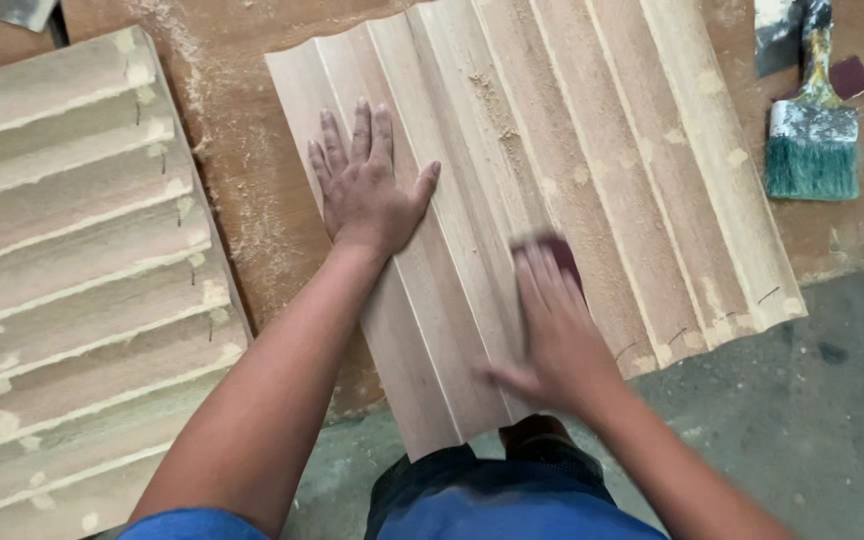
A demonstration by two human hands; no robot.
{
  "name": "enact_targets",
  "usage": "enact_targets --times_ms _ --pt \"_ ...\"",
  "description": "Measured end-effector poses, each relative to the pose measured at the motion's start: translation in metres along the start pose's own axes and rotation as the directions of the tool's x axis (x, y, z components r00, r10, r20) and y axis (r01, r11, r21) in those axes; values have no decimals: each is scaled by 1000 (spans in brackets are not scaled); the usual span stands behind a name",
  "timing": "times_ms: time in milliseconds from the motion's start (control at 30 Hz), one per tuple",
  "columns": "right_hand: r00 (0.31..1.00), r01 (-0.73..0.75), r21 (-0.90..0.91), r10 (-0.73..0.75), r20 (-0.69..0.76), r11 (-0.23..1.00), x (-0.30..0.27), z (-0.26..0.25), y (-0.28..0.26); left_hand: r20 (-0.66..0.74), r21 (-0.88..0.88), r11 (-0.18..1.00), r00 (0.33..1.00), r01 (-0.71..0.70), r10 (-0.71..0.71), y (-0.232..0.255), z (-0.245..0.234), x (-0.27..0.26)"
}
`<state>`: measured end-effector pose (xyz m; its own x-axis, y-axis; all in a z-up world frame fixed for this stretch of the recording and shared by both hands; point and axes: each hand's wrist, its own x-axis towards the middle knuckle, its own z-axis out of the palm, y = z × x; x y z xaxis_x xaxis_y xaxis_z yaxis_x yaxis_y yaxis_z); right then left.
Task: The person sands a corrugated wooden panel using a sanding block, then wipes away dust with a brush and their hands.
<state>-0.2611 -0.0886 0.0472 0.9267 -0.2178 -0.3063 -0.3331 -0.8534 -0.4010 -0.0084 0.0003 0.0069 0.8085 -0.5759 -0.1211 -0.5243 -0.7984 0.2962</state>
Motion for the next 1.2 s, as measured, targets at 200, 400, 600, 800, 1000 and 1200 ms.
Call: enact_targets --times_ms 200,400,600,800,1000,1200 --pt "1000 -15 61 16 -7 998 14 -1 -2 -2 37 999 1000 12 -12 4 -5 3" --pt "1000 -7 27 7 -11 1000 122 -31 2 -82 -13 1000 996 -21 20 -1 9 4" --pt "998 20 6 -20 -54 1000 -58 38 18 -17 -18 1000 1000 -6 6 2 -7 4" --pt "999 -27 39 26 19 999 115 -24 0 -57 -28 1000 998 -5 3 0 5 5" --pt "1000 -6 -146 4 -19 989 163 -87 2 58 -48 999 998 6 -4 0 -14 0" --pt "975 -220 -77 223 25 972 171 -173 44 -78 -75 951 952 -300 295 37 4 -23"
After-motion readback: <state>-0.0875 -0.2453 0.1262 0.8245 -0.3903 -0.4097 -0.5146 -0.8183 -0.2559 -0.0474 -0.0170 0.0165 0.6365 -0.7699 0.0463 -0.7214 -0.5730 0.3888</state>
